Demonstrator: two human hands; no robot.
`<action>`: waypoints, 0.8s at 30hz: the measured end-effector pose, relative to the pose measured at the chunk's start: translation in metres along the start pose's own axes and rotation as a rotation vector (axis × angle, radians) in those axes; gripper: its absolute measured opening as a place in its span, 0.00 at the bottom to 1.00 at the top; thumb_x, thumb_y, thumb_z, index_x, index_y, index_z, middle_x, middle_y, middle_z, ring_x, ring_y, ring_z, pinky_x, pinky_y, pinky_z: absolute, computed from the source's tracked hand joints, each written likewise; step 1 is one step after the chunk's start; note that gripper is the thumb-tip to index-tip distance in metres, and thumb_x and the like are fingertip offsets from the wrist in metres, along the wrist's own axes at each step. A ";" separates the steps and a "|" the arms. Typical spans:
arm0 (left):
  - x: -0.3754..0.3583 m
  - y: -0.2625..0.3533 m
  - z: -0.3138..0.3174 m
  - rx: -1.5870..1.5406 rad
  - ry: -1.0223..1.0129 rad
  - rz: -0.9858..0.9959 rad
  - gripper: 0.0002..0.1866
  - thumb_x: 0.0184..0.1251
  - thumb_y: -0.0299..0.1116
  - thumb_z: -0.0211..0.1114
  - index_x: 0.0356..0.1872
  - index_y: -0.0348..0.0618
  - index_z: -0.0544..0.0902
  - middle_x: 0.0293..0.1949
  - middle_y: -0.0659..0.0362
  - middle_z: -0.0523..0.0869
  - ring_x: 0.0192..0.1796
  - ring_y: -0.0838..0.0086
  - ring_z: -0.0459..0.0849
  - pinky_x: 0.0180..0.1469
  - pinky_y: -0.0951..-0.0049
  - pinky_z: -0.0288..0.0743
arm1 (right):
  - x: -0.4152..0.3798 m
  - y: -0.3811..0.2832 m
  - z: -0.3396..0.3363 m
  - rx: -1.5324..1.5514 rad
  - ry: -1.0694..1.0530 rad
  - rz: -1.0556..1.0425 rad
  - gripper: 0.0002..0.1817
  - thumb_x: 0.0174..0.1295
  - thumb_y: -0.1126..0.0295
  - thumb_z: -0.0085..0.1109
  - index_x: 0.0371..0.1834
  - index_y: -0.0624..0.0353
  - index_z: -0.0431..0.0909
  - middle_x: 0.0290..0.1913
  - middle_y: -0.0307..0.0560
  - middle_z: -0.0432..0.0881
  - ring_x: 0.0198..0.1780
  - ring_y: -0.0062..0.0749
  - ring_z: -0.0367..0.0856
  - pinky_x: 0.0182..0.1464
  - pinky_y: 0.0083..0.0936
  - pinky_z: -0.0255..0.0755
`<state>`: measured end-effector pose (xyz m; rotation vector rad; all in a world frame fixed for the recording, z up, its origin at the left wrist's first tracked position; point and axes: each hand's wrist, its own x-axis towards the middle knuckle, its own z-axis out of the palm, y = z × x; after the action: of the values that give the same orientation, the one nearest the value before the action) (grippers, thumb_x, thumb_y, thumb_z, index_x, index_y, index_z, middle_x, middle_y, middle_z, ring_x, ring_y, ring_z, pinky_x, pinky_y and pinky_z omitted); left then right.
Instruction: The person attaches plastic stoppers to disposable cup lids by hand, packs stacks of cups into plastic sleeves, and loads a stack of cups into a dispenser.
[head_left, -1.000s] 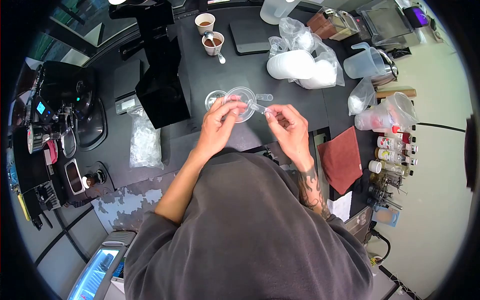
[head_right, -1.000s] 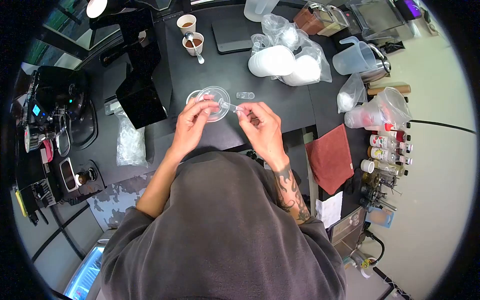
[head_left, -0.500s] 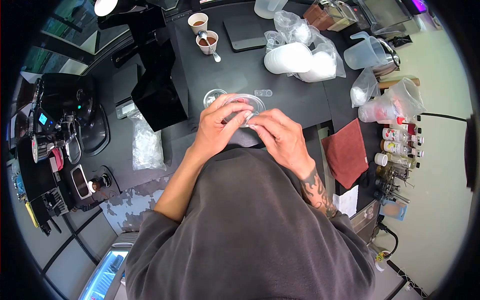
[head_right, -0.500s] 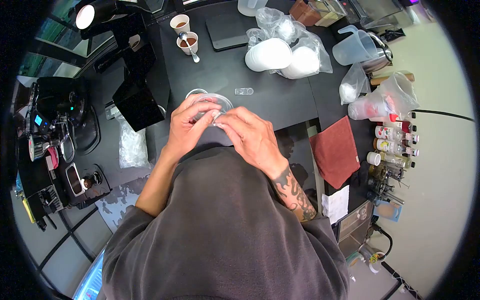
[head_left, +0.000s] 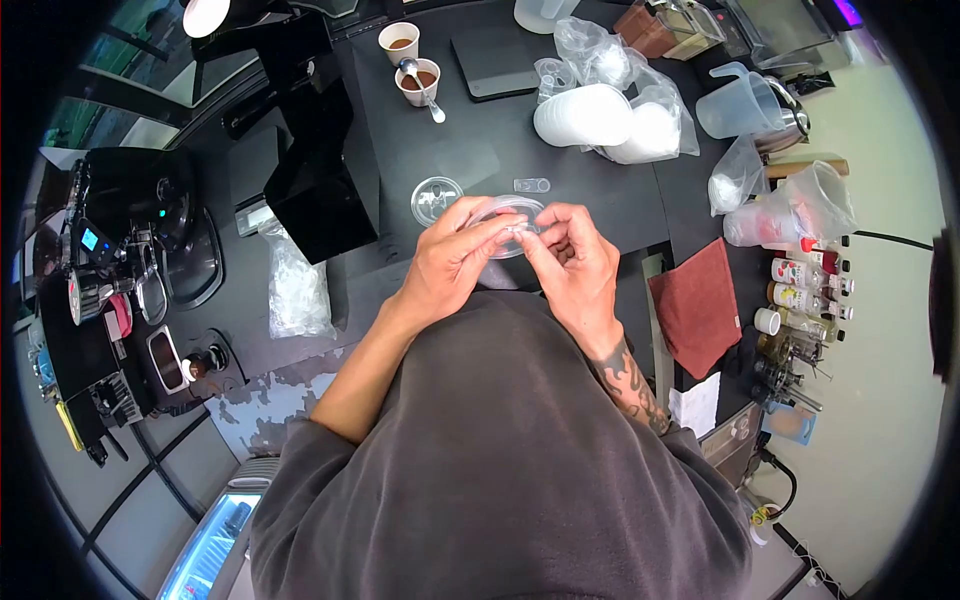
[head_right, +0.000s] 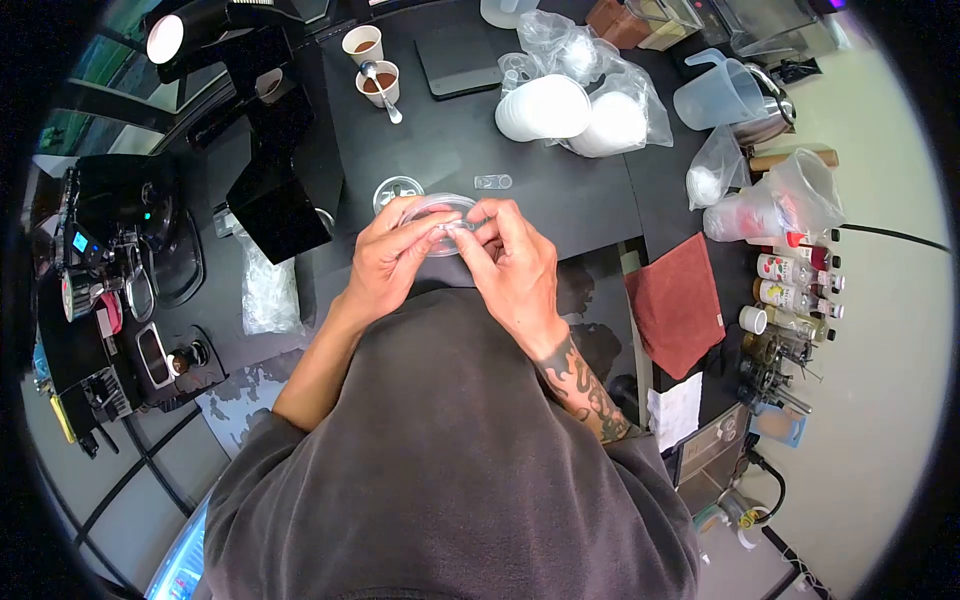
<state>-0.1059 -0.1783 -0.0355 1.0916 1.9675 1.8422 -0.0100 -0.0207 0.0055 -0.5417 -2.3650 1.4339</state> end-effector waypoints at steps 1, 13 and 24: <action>0.000 0.000 0.000 -0.017 0.004 -0.001 0.15 0.75 0.24 0.67 0.59 0.40 0.89 0.57 0.49 0.87 0.55 0.62 0.87 0.56 0.67 0.82 | -0.001 0.004 0.001 0.006 0.004 -0.013 0.13 0.65 0.73 0.74 0.48 0.62 0.80 0.30 0.42 0.83 0.26 0.19 0.80 0.30 0.21 0.75; 0.001 -0.009 0.011 -0.177 0.099 -0.166 0.21 0.76 0.26 0.68 0.68 0.45 0.83 0.61 0.53 0.82 0.56 0.71 0.87 0.51 0.73 0.87 | 0.011 0.005 -0.014 -0.172 -0.007 -0.363 0.12 0.63 0.78 0.72 0.50 0.57 0.87 0.46 0.44 0.81 0.33 0.30 0.82 0.36 0.26 0.77; -0.004 -0.006 -0.001 -0.889 0.231 -0.468 0.20 0.80 0.28 0.64 0.69 0.49 0.75 0.63 0.54 0.81 0.62 0.67 0.86 0.64 0.60 0.86 | 0.010 0.021 -0.010 0.662 -0.012 0.166 0.09 0.72 0.81 0.66 0.52 0.67 0.80 0.46 0.45 0.86 0.46 0.23 0.86 0.52 0.22 0.83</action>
<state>-0.1056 -0.1814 -0.0422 0.1439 1.0833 2.2216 -0.0110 0.0006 -0.0077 -0.5439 -1.7157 2.1515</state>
